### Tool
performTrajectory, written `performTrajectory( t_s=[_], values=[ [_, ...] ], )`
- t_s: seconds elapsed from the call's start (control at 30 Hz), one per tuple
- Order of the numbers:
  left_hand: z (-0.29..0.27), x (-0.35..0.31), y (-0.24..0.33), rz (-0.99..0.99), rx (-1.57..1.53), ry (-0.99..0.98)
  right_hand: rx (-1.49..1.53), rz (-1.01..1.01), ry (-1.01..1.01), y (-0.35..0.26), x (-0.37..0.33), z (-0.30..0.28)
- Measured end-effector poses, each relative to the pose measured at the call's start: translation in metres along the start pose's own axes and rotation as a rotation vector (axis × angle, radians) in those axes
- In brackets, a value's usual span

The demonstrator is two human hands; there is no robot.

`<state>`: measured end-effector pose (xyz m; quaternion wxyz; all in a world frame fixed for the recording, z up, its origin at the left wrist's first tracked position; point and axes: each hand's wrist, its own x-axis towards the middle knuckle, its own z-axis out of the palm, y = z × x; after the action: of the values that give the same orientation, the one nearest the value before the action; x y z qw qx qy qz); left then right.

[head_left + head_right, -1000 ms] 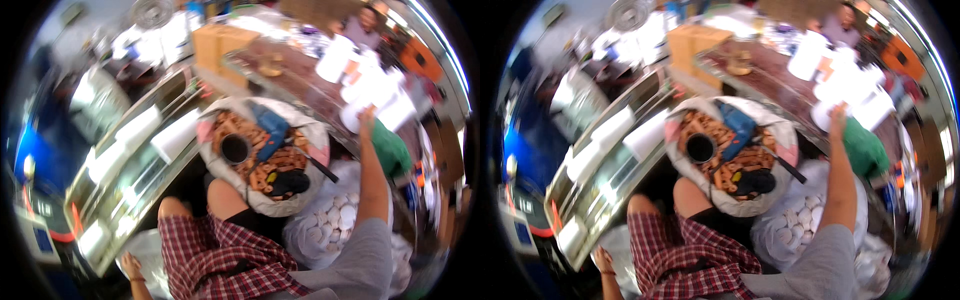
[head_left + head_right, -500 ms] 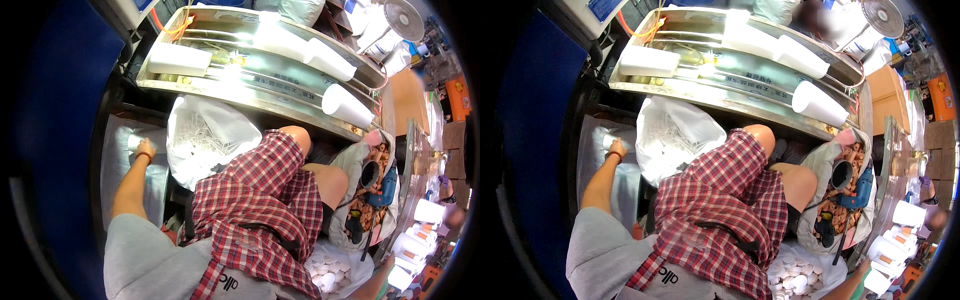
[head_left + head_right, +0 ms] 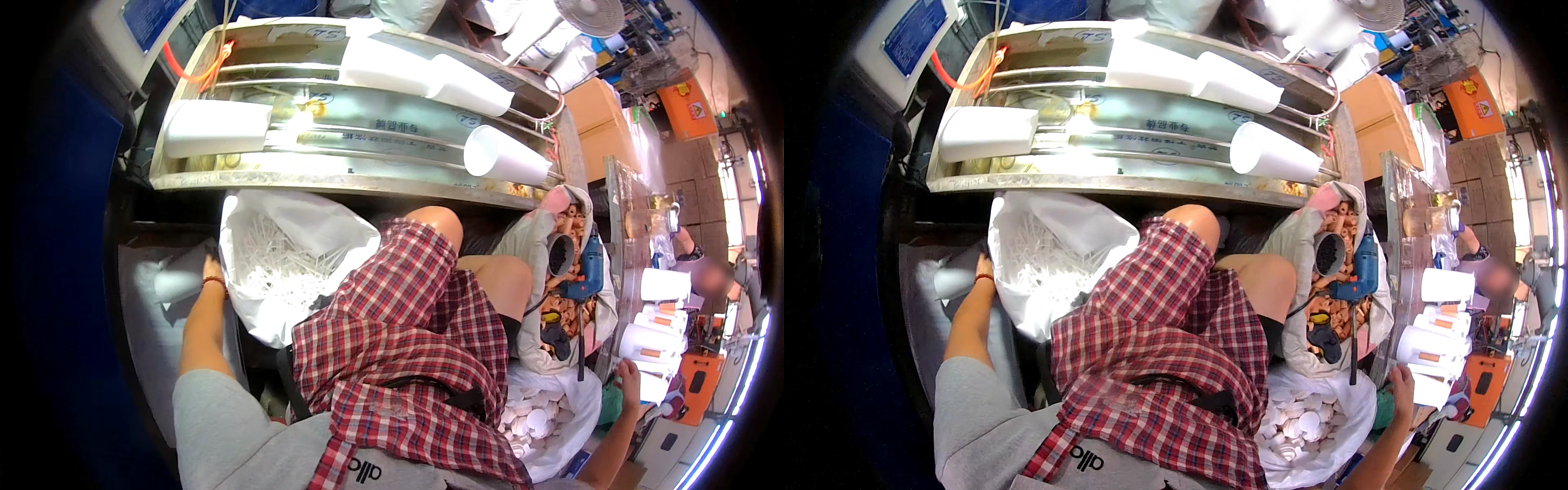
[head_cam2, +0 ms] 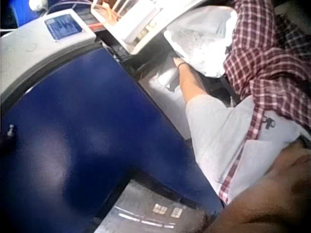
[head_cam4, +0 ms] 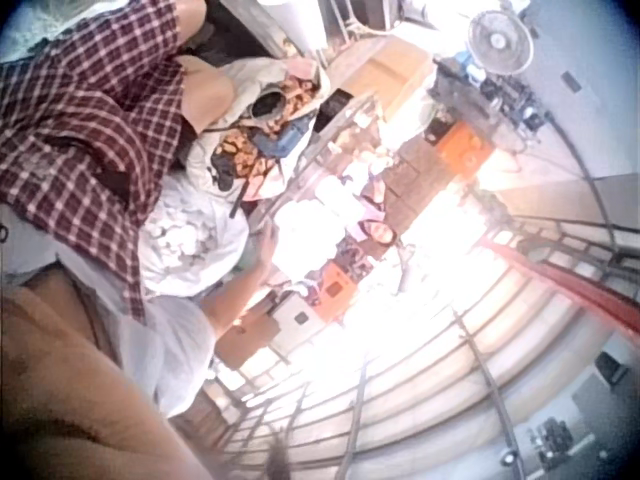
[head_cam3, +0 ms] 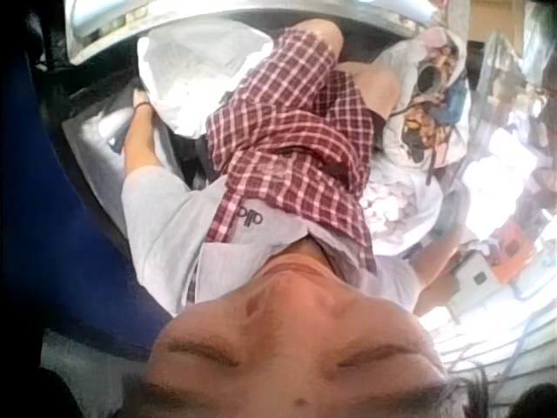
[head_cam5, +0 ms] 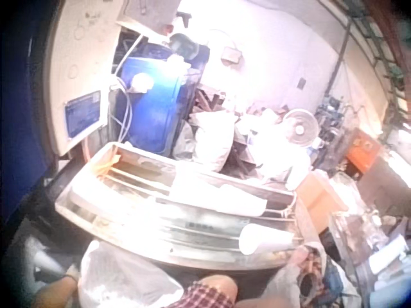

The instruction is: The person assembles white plastic components by inserting small wooden pegs, drilling holes with a power drill, and fitting parts together by hand at an industrial workstation.

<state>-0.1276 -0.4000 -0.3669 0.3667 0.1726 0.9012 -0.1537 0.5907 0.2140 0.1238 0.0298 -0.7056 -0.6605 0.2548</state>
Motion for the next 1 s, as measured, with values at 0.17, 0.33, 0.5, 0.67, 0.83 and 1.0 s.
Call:
performTrajectory(
  t_s=[0.17, 0.33, 0.5, 0.67, 0.83, 1.0],
  values=[
    [-0.069, -0.045, -0.033, 0.135, 0.721, 0.29, 0.099, -0.335, -0.158, -0.107, -0.002, 0.076],
    [-0.094, -0.115, -0.074, -0.41, -0.46, 0.736, -0.028, -0.613, -0.421, -0.207, -0.037, 0.161],
    [-0.017, -0.157, -0.145, -0.997, -1.703, 1.035, 0.042, -0.921, -0.583, -0.244, -0.07, 0.234],
    [-0.005, -0.191, -0.133, -0.703, -2.32, 1.079, 0.098, -1.432, -0.598, -0.274, -0.125, 0.309],
    [-0.103, -0.212, -0.043, -0.168, -2.329, 0.732, 0.194, -1.931, -0.351, -0.306, -0.201, 0.353],
    [-0.14, -0.214, 0.053, 0.147, -2.218, 0.24, 0.235, -2.007, -0.213, -0.32, -0.213, 0.373]
  ],
)
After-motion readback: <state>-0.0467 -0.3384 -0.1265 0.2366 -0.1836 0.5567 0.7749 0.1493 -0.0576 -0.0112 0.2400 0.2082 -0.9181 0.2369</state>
